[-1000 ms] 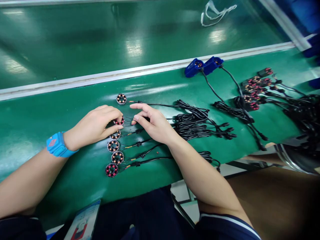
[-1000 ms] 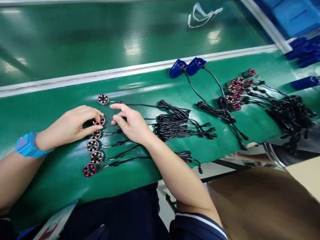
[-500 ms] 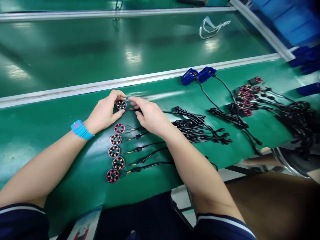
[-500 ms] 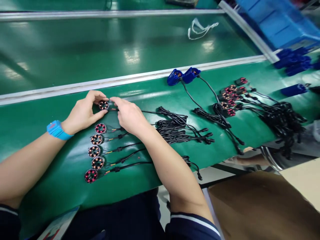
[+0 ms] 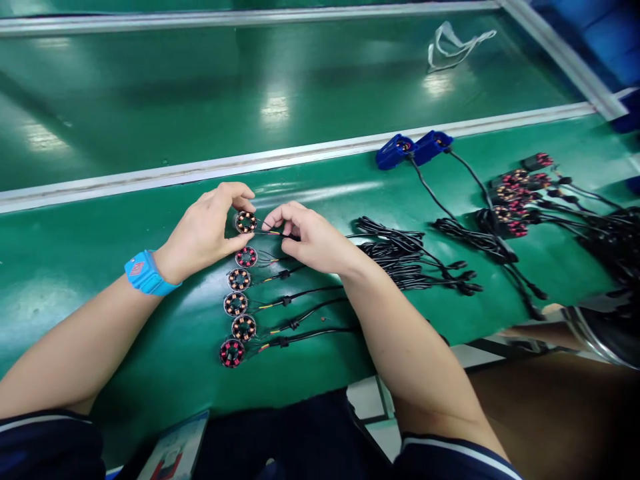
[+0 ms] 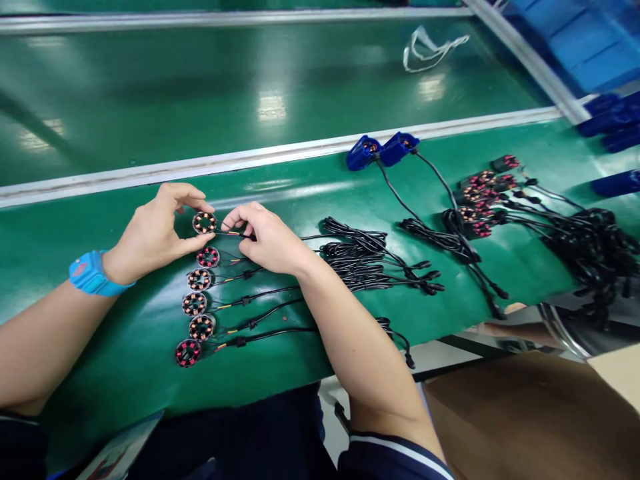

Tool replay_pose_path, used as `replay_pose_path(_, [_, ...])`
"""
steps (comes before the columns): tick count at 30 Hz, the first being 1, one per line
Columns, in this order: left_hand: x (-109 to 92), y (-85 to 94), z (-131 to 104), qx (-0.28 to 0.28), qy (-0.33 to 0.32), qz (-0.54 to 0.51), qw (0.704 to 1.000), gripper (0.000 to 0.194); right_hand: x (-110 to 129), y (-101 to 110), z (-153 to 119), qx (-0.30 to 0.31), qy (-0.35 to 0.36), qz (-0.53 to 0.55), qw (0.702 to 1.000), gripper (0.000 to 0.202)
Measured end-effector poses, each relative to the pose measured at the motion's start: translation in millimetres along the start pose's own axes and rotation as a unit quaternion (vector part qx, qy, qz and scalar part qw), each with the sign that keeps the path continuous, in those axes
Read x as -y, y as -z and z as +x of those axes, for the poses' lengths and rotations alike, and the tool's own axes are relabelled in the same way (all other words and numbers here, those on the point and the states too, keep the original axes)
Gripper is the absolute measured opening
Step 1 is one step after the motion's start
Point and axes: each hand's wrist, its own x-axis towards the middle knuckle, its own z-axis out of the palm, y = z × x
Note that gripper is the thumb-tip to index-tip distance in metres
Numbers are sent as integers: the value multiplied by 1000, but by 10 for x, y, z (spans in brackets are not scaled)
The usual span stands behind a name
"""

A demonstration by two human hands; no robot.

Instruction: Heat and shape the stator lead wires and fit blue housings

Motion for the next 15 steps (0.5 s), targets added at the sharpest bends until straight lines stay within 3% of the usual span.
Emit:
replay_pose_path(6, [-50, -50, -29, -37, -22, -33, 999, 49, -5, -7, -5, 19, -7, 251, 968, 32])
replay_pose_path(8, [-75, -62, -28, -44, -27, -19, 998, 48, -5, -15, 1, 23, -20, 291, 956, 31])
replay_pose_path(12, [-50, -48, 0, -16, -49, 27, 998, 26, -17, -45, 20, 14, -48, 251, 967, 51])
replay_pose_path(15, [48, -2, 23, 68, -52, 19, 996, 21, -34, -76, 23, -15, -45, 166, 985, 71])
